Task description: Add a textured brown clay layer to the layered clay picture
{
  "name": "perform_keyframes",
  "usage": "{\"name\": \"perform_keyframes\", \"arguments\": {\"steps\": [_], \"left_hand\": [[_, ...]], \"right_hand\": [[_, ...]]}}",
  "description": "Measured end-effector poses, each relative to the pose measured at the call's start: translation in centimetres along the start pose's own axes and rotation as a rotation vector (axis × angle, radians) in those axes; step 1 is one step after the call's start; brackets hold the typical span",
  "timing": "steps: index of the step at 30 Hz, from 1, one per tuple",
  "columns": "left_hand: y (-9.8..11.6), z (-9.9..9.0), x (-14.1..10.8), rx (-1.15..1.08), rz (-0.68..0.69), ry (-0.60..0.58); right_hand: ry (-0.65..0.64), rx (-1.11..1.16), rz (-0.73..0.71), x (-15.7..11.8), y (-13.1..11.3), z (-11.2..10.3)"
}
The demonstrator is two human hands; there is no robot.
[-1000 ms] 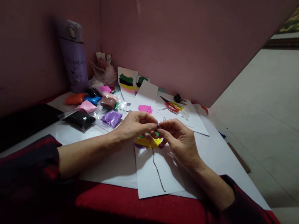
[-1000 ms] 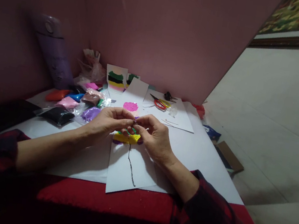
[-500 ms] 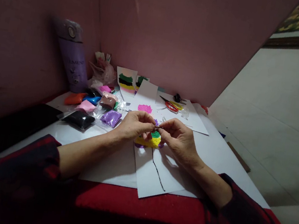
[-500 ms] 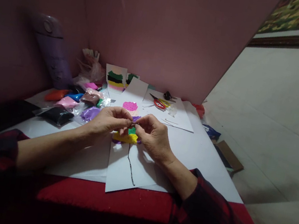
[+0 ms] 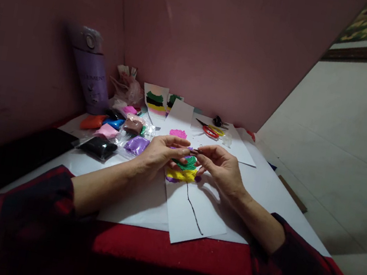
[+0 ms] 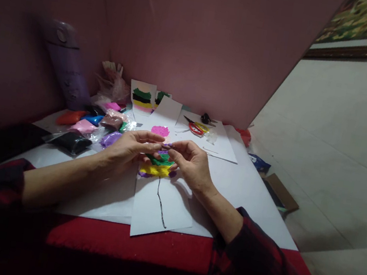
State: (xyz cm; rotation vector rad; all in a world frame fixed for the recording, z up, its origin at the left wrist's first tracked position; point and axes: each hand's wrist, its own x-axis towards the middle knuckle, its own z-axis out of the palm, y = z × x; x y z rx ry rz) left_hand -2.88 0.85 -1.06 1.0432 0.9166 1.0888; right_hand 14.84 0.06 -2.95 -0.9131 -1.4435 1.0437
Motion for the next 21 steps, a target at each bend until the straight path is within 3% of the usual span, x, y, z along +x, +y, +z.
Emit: {"name": "perform_keyframes", "arguments": {"steps": [5, 14, 21], "left_hand": [[0.17, 0.22, -0.12, 0.077, -0.054, -0.098], [0.16, 0.66, 0.02, 0.222, 0.032, -0.094], [0.5, 0.44, 0.29, 0.138, 0.086, 0.123]], "right_hand": [[-0.074, 0.025, -0.01, -0.32, -0.09, 0.3], [-0.058, -0.008, -0.027, -0.49, -0.46, 0.49], [0.176, -0.051, 0.005, 0.04, -0.41, -0.17]]}}
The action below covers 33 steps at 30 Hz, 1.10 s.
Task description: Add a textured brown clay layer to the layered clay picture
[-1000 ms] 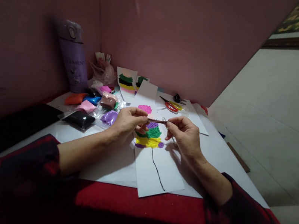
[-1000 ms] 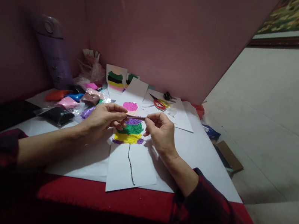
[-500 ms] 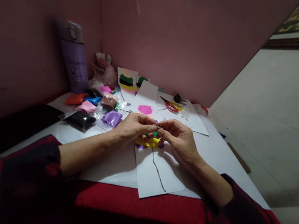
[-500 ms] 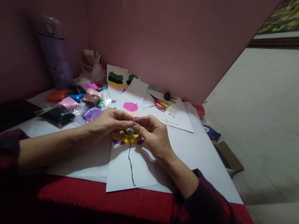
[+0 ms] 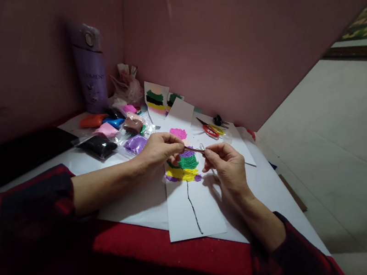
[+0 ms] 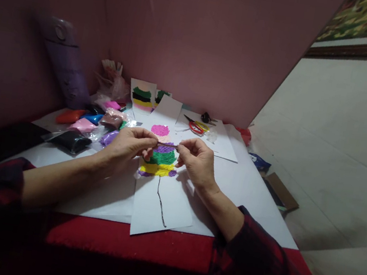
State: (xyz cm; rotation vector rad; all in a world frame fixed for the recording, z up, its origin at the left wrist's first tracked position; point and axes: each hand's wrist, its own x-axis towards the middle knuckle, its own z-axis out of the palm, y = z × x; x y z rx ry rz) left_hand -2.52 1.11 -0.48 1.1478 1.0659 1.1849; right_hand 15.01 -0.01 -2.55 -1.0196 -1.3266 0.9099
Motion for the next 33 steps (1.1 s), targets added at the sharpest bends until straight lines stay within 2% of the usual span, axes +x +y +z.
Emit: {"name": "perform_keyframes", "arguments": {"steps": [3, 6, 10, 14, 17, 21, 27, 33], "left_hand": [[-0.3, -0.3, 0.0, -0.101, 0.007, 0.013], [-0.5, -0.5, 0.0, -0.152, -0.03, -0.043], [-0.5, -0.4, -0.2, -0.114, -0.064, -0.095], [-0.7, -0.3, -0.3, -0.09, -0.101, -0.232], [-0.9, -0.3, -0.2, -0.049, -0.062, -0.298], [-0.8, -0.1, -0.1, -0.002, -0.017, -0.278], [-0.5, 0.1, -0.2, 0.038, -0.025, -0.249], [-0.2, 0.0, -0.2, -0.004, -0.024, -0.058]], "right_hand": [[0.037, 0.033, 0.037, 0.3, 0.3, -0.2], [-0.028, 0.06, 0.048, 0.2, 0.4, -0.1], [-0.131, 0.111, 0.029, -0.1, 0.1, 0.1], [-0.221, 0.114, 0.017, -0.4, -0.2, 0.4], [-0.248, 0.077, -0.011, -0.6, -0.2, 0.6], [-0.221, 0.003, -0.084, -0.9, 0.1, 0.5], [-0.23, 0.006, -0.042, -0.8, 0.0, 0.5], [-0.063, 0.013, 0.019, -0.3, -0.1, 0.2]]}}
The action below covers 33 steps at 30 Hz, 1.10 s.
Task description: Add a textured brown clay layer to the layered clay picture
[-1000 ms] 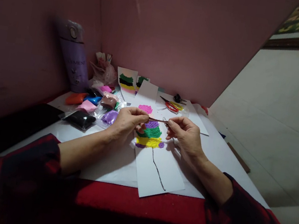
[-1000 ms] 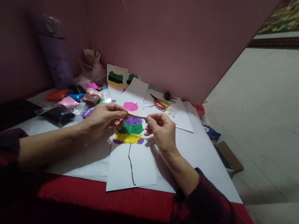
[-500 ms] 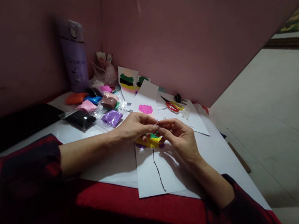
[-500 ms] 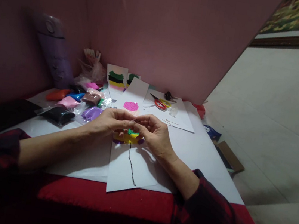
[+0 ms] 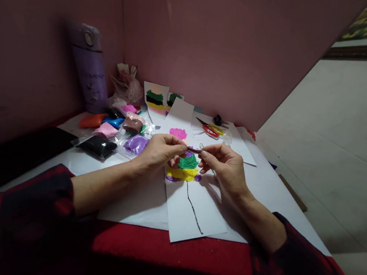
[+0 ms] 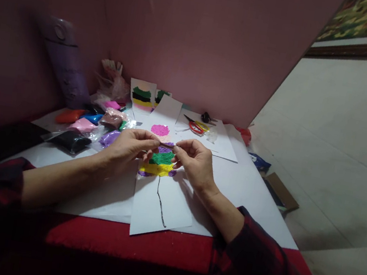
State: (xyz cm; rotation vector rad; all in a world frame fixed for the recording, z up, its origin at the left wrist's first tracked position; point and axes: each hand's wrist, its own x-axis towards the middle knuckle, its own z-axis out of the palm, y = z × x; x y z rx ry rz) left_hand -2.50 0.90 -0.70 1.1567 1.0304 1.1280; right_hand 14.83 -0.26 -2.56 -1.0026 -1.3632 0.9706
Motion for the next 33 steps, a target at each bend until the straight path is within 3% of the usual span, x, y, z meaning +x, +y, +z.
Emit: {"name": "perform_keyframes", "arguments": {"steps": [5, 12, 16, 26, 33], "left_hand": [[0.11, -0.14, -0.2, -0.072, -0.001, 0.009], [-0.4, -0.19, -0.12, -0.078, -0.062, -0.128], [-0.49, -0.08, -0.03, -0.011, -0.026, -0.208], [-0.22, 0.2, -0.09, 0.113, 0.008, -0.198], [-0.1, -0.04, 0.02, 0.005, 0.011, -0.022]], "right_hand": [[0.045, 0.022, 0.025, 0.23, 0.39, -0.19], [-0.119, 0.094, 0.015, 0.06, 0.06, 0.08], [-0.16, 0.05, -0.004, -0.3, -0.23, 0.37], [-0.151, -0.002, -0.072, -0.54, -0.33, 0.46], [0.027, 0.008, -0.021, 0.02, -0.07, 0.05]]}}
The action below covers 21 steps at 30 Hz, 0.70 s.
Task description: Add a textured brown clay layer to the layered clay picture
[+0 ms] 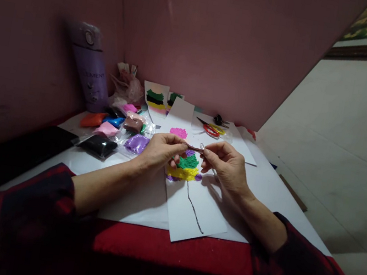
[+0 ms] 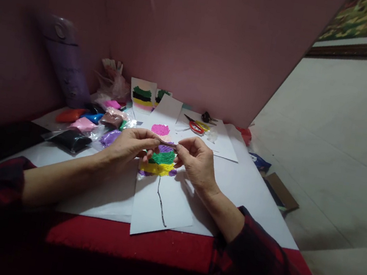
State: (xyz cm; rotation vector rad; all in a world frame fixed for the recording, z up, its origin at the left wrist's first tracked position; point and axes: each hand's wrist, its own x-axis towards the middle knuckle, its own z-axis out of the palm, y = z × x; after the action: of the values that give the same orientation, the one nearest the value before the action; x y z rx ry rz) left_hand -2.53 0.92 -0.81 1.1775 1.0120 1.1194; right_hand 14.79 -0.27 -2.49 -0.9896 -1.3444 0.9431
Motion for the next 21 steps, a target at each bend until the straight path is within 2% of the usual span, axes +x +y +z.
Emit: {"name": "perform_keyframes", "arguments": {"steps": [2, 6, 11, 14, 17, 21], "left_hand": [[-0.07, -0.14, 0.01, -0.034, -0.012, -0.008], [-0.35, -0.26, -0.01, -0.025, -0.046, -0.119], [-0.65, -0.26, 0.06, 0.002, -0.066, -0.278], [-0.5, -0.15, 0.12, 0.014, -0.029, -0.245], [-0.23, 0.01, 0.1, 0.04, -0.028, -0.187], [-0.25, 0.09, 0.02, 0.023, -0.064, -0.21]], "right_hand": [[0.013, 0.012, 0.016, 0.12, 0.16, -0.08], [-0.019, 0.01, 0.029, 0.12, 0.19, 0.0], [-0.169, 0.053, 0.013, -0.11, -0.38, 0.18], [-0.216, 0.04, 0.007, -0.25, -0.56, 0.26], [-0.181, 0.032, 0.003, -0.33, -0.34, 0.36], [-0.168, 0.006, -0.015, -0.36, 0.03, 0.41]]}}
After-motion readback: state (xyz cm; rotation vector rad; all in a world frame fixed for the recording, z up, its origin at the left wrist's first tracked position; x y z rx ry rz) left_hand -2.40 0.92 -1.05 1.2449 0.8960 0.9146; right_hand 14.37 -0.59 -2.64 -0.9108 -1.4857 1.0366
